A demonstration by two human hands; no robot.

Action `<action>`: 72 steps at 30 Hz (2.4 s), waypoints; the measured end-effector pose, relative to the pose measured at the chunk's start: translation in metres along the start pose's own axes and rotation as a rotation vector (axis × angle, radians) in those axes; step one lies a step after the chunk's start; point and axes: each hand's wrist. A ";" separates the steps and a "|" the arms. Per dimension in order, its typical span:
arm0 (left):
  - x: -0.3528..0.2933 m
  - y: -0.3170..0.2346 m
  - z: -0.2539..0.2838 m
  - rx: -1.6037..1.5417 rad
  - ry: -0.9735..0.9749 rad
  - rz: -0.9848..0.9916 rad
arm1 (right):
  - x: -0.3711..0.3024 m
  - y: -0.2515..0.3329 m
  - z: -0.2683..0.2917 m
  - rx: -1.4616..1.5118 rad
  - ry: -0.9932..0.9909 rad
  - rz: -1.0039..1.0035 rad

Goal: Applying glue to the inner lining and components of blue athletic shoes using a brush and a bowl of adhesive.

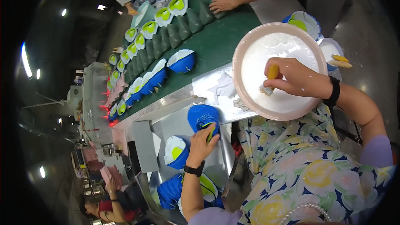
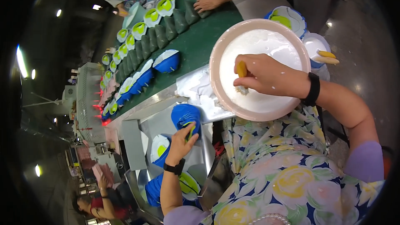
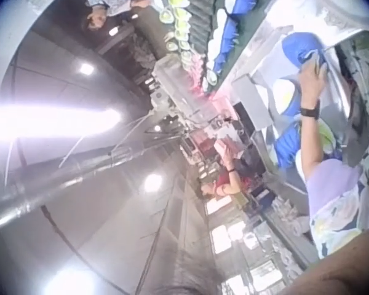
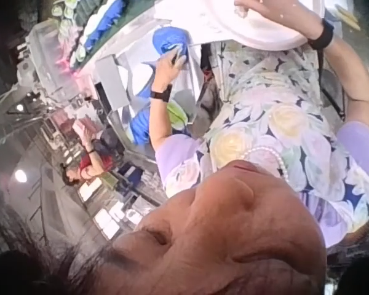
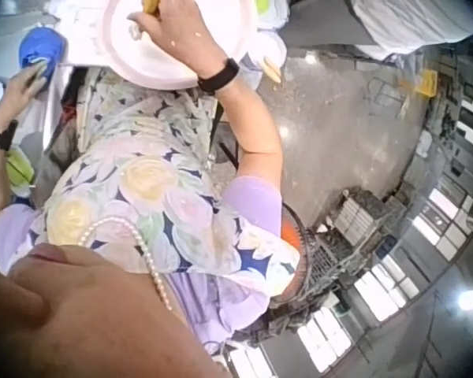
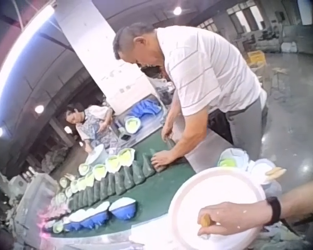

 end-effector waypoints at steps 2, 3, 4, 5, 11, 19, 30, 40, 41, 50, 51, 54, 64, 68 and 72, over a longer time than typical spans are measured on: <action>0.008 0.003 0.011 -0.135 -0.071 0.095 | -0.004 0.001 -0.006 0.026 0.009 0.015; 0.012 0.007 0.012 -0.119 -0.076 0.117 | -0.007 0.001 -0.011 0.016 0.089 0.027; 0.022 0.013 0.009 0.067 -0.304 0.061 | -0.009 0.000 -0.016 -0.011 0.200 -0.028; 0.028 0.019 0.003 0.260 -0.548 0.015 | -0.010 -0.003 -0.019 -0.068 0.298 -0.042; 0.051 0.064 0.008 -0.069 -0.188 0.208 | -0.021 -0.025 0.011 -0.271 0.107 -0.037; 0.059 -0.003 0.102 -1.279 -0.105 -0.235 | -0.004 -0.012 0.071 -0.111 -0.176 0.174; 0.124 -0.113 0.062 -1.047 -0.363 -0.391 | 0.005 0.003 0.077 -0.080 -0.297 0.185; 0.133 -0.100 0.031 -0.793 -0.840 -0.416 | -0.010 -0.002 0.024 0.405 -0.389 -0.216; 0.136 -0.098 0.032 -0.793 -0.849 -0.415 | -0.011 0.001 0.020 0.411 -0.369 -0.246; 0.128 -0.082 0.058 -0.533 -0.732 -0.206 | -0.019 0.011 0.015 0.467 -0.393 -0.057; 0.127 -0.081 0.061 -1.055 -0.559 -0.320 | -0.020 0.009 0.018 0.425 -0.420 0.033; 0.121 -0.086 0.050 -1.590 -0.134 -0.226 | -0.019 0.008 0.025 0.214 -0.472 0.269; 0.116 -0.133 -0.025 -1.728 -0.024 -0.253 | 0.009 0.022 0.005 -0.168 -0.286 0.798; 0.115 -0.128 -0.019 -1.692 -0.072 -0.263 | 0.007 0.004 0.022 -0.190 -0.283 0.416; 0.111 -0.121 -0.011 -1.657 -0.125 -0.260 | -0.002 -0.010 0.033 0.017 -0.243 0.263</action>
Point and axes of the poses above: each hand's wrist, its own x-axis towards the middle knuckle, its own z-axis out of the back of the hand, y = z × x, and after that the axes turned 10 degrees about y, right-handed
